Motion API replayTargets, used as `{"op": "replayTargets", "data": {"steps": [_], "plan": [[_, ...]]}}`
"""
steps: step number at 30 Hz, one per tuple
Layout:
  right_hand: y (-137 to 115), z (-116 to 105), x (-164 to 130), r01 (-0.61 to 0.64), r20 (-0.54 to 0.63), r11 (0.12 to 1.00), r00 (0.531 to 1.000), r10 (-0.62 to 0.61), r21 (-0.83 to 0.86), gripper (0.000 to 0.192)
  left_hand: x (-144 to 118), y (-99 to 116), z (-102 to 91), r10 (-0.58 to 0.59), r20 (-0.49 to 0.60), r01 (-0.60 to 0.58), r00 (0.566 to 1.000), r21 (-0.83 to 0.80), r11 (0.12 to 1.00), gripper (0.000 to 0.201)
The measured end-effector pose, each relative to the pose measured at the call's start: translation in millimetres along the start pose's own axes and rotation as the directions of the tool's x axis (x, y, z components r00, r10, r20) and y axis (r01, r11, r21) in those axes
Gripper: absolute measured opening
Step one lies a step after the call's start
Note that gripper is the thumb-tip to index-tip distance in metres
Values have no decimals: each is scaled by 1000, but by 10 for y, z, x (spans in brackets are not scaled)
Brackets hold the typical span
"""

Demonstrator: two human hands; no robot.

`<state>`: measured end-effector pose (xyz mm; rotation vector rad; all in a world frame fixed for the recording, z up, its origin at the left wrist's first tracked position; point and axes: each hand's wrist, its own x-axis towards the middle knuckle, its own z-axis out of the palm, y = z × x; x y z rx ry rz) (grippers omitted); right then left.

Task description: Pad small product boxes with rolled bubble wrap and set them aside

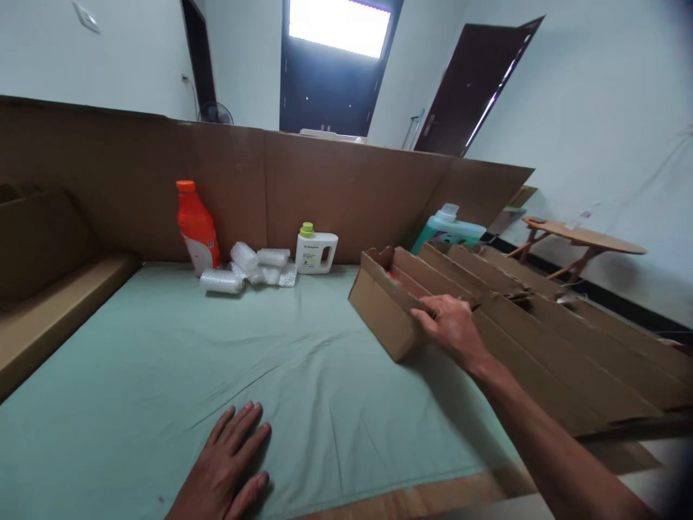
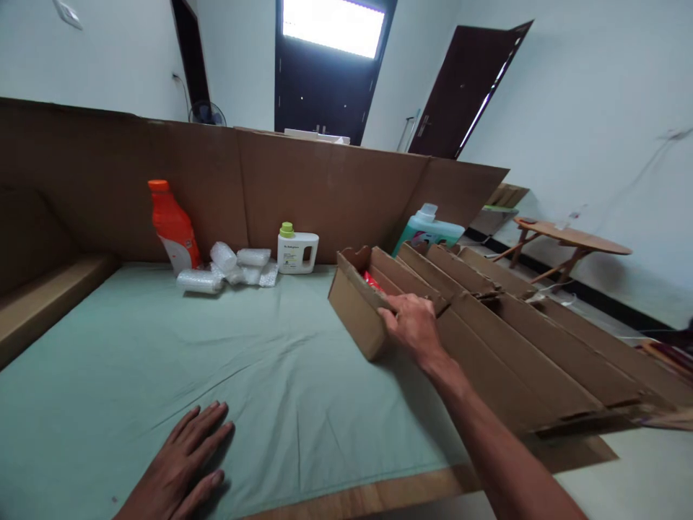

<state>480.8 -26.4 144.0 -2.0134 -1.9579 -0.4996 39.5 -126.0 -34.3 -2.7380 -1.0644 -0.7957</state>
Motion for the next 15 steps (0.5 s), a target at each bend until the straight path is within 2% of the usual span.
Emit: {"op": "replayTargets", "data": {"steps": [2, 4, 8, 10, 11, 13, 15], "plan": [[-169, -99, -231, 146, -96, 978, 987, -132, 147, 21, -67, -4, 44, -120, -12, 118, 993, -88, 989, 60], [-361, -233, -449, 286, -160, 922, 955, -251, 261, 19, -118, -8, 72, -256, -14, 249, 967, -173, 953, 62], [-672, -489, -781, 453, -233, 805, 891, -390, 384, 14, -114, -16, 49, -487, -38, 457, 872, -289, 841, 71], [-727, -576, -926, 457, -268, 796, 887, -376, 396, 15, -67, -20, 2, -544, -38, 502, 838, -338, 796, 75], [-724, -604, -1003, 438, -283, 806, 894, -346, 398, 25, -39, -23, -27, -557, -34, 510, 830, -357, 783, 76], [-668, -608, -1166, 356, -299, 833, 923, -242, 423, 48, 15, -32, -82, -557, -32, 505, 830, -383, 773, 77], [-577, -515, -1323, 243, -269, 836, 956, -120, 492, 57, 61, -47, -117, -538, -25, 486, 842, -395, 779, 78]]}}
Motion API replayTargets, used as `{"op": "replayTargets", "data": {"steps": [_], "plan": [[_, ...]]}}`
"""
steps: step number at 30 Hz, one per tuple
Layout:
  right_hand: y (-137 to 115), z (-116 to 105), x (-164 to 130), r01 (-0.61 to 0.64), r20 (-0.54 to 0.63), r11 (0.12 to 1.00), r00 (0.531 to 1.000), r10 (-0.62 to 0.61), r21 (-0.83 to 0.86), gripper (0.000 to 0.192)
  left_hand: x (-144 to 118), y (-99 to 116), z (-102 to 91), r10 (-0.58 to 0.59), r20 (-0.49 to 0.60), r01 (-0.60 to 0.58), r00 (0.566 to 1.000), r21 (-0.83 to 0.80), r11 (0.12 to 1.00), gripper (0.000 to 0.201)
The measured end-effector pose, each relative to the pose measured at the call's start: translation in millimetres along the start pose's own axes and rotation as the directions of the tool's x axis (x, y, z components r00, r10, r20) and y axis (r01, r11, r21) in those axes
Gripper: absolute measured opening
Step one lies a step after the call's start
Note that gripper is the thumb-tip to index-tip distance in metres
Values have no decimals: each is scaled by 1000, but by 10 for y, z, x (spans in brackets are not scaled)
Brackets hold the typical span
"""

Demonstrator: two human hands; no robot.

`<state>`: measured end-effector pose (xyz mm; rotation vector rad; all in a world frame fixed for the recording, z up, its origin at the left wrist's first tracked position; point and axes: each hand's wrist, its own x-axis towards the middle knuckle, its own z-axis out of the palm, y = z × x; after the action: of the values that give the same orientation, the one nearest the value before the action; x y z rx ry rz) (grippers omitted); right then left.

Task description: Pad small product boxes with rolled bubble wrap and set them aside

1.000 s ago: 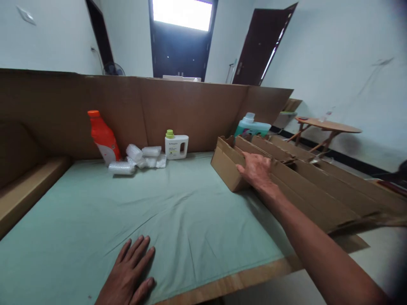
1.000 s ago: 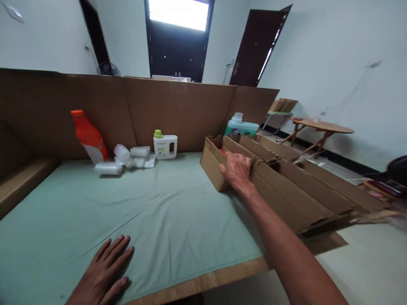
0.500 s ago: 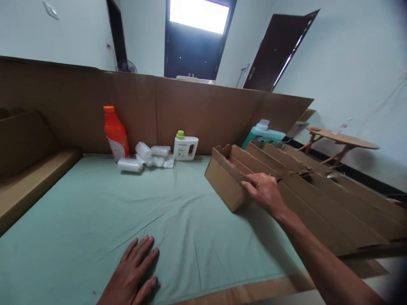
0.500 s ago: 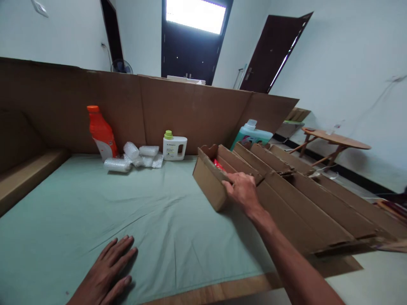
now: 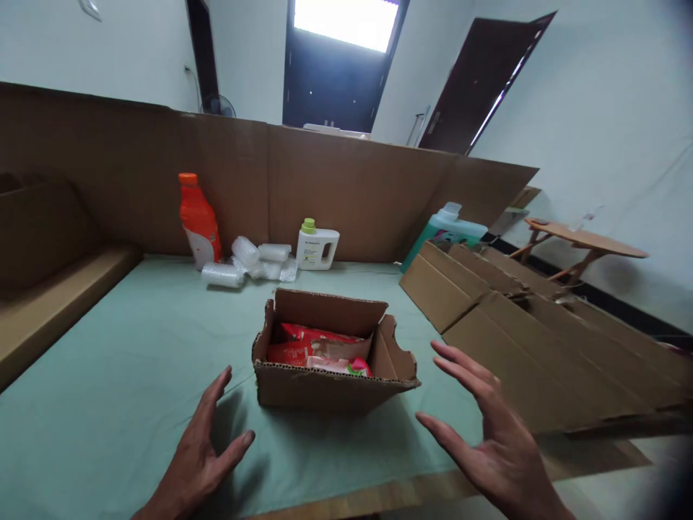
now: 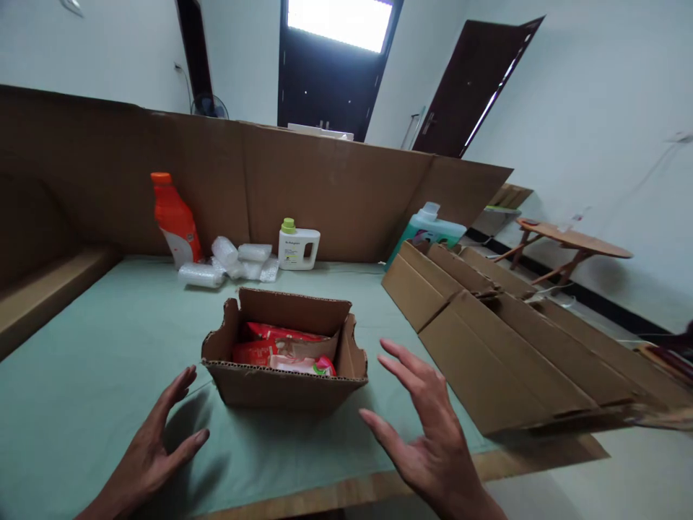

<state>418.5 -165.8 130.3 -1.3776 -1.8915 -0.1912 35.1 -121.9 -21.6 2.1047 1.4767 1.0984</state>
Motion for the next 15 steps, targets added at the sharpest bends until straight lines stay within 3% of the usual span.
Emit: {"op": "replayTargets", "data": {"steps": [3, 7, 10, 15], "plan": [[201, 198, -255, -203, 63, 975, 978, 198, 88, 57, 75, 2, 26, 31, 45, -30, 998, -24, 999, 77], [394, 678, -423, -417, 274, 886, 893, 358, 204, 47, 223, 17, 173, 78, 49, -74, 996, -81, 994, 78], [448, 967, -421, -455, 313, 851, 874, 371, 262, 51, 341, 65, 283, 82, 75, -73, 994, -116, 991, 75], [548, 1424, -243, -423, 211, 876, 901, 380, 231, 51, 416, 25, 353, 46, 91, -34, 995, -129, 991, 34]]}}
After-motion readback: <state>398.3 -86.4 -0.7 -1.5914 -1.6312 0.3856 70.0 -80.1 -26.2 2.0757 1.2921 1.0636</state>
